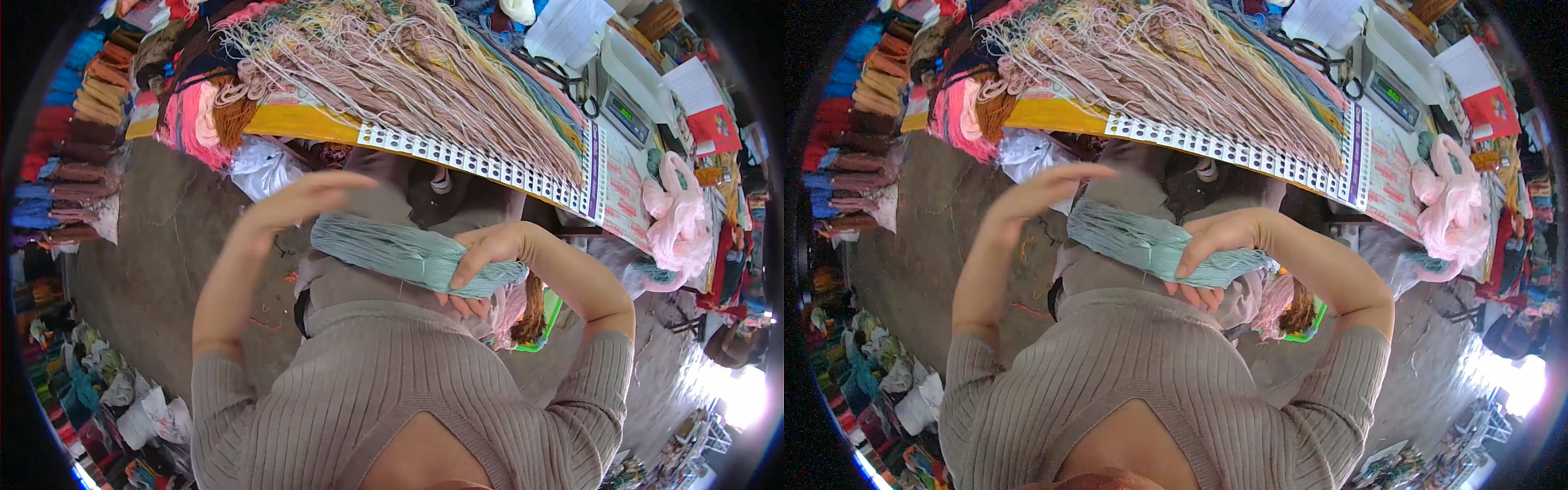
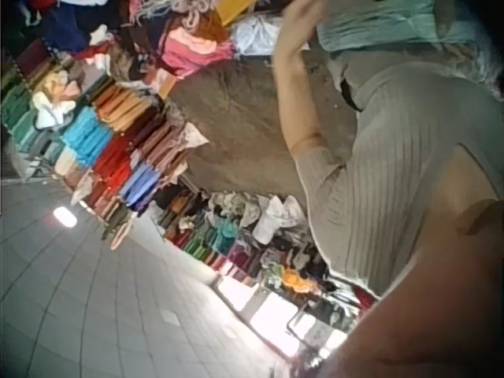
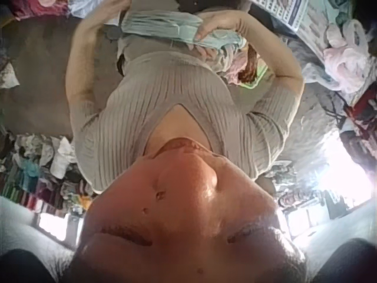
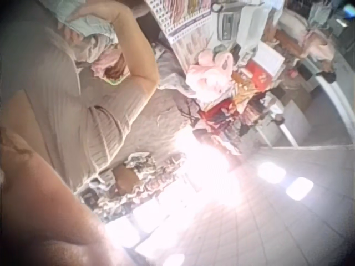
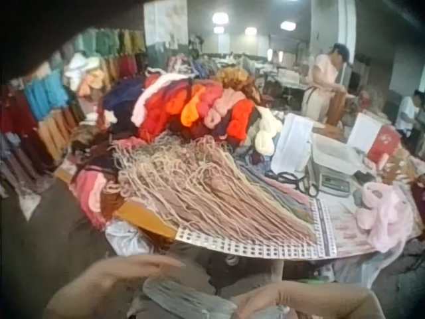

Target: Organize yarn by cutting bundles to length and attaching them to a cardboard sample holder strip.

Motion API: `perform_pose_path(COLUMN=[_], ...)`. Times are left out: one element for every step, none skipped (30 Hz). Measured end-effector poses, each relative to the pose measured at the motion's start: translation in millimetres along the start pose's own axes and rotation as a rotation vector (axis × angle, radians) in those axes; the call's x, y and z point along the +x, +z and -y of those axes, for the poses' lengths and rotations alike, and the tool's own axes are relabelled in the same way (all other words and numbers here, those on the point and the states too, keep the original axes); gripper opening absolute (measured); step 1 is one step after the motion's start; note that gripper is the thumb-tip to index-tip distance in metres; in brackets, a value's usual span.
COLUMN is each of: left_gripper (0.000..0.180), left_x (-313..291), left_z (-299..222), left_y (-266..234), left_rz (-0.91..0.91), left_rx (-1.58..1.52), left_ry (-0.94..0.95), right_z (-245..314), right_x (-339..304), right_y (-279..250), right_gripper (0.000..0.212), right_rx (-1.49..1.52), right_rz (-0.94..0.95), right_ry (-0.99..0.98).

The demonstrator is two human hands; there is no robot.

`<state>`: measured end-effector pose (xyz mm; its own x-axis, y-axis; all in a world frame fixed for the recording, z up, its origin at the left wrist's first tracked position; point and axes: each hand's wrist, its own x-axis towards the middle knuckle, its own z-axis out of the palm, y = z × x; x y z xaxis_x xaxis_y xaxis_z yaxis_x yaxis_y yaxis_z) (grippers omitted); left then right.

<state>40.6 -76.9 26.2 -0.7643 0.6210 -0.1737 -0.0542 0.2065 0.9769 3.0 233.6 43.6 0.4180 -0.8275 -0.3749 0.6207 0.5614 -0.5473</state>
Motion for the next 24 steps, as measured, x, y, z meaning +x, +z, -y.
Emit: perform_pose_path(left_gripper=[0.069, 0.071, 0.073, 0.073, 0.074, 0.074, 0.071, 0.071, 0.07, 0.069, 0.071, 0.074, 0.074, 0.073, 0.073, 0.072, 0.07, 0.068, 0.067, 0.066, 0.067, 0.071, 0.069, 0.067], left_x=[36, 49, 64, 71, 76, 80, 72, 57, 38, 19, 2, -21, -50, -78, -100, -118, -133, -144, -151, -156, -154, -143, -133, -129], left_z=[12, 13, 12, 9, 6, 2, 2, 2, 1, -12, -8, -5, -8, -14, -22, -34, -50, -64, -77, -88, -100, -123, -120, -116], left_y=[37, 44, 47, 50, 53, 55, 49, 42, 37, 36, 19, 0, -10, -15, -17, -16, -15, -5, 7, 14, 20, 45, 51, 52], left_rz=[0.221, 0.381, 0.548, 0.561, 0.824, 1.094, 1.033, 0.84, 0.64, 0.315, 0.286, 0.252, 0.09, -0.087, -0.187, -0.293, -0.246, -0.412, -0.575, -0.695, -0.792, -0.918, -0.953, -0.974], left_rx=[-0.738, -0.498, -0.247, -0.246, -0.402, -0.554, -0.498, -0.613, -0.717, -0.776, -0.815, -0.849, -0.881, -0.859, -0.854, -0.835, -0.801, -0.669, -0.533, -0.248, 0.026, -0.016, 0.1, 0.213], left_ry=[0.276, 0.092, -0.107, -0.1, -0.259, -0.423, -0.414, -0.361, -0.299, -0.224, -0.177, -0.133, -0.023, 0.096, 0.269, 0.44, 0.556, 0.588, 0.614, 0.529, 0.434, 0.393, 0.391, 0.39], right_z=[5, 13, 17, 20, 25, 20, 16, 4, -3, -11, -19, -26, -26, -24, -21, -12, -2, 11, 25, 38, 50, 62, 72, 78], right_x=[-2, 0, -5, -10, -19, -28, -36, -38, -40, -41, -38, -31, -24, -10, 6, 25, 46, 67, 88, 110, 129, 148, 164, 176], right_y=[5, 11, 16, 20, 23, 26, 26, 23, 24, 24, 24, 24, 29, 30, 32, 34, 37, 41, 46, 54, 62, 70, 76, 79], right_gripper=[0.035, 0.035, 0.035, 0.036, 0.035, 0.036, 0.036, 0.042, 0.042, 0.042, 0.04, 0.037, 0.035, 0.034, 0.034, 0.034, 0.035, 0.039, 0.043, 0.047, 0.053, 0.06, 0.064, 0.068], right_rx=[-0.106, -0.113, -0.201, -0.288, -0.317, -0.517, -0.732, -0.758, -0.804, -0.847, -0.6, -0.491, -0.398, -0.327, -0.352, -0.42, -0.488, -0.499, -0.562, -0.621, -0.642, -0.661, -0.673, -0.683], right_rz=[-0.014, -0.023, -0.072, -0.121, -0.229, -0.414, -0.575, -0.762, -0.908, -1.044, -0.986, -0.906, -0.829, -0.727, -0.679, -0.646, -0.613, -0.548, -0.53, -0.516, -0.526, -0.522, -0.536, -0.564], right_ry=[0.053, 0.073, 0.099, 0.125, 0.168, 0.011, -0.147, -0.327, -0.45, -0.58, -0.689, -0.768, -0.711, -0.719, -0.713, -0.742, -0.772, -0.798, -0.891, -0.986, -1.079, -1.17, -1.199, -1.232])
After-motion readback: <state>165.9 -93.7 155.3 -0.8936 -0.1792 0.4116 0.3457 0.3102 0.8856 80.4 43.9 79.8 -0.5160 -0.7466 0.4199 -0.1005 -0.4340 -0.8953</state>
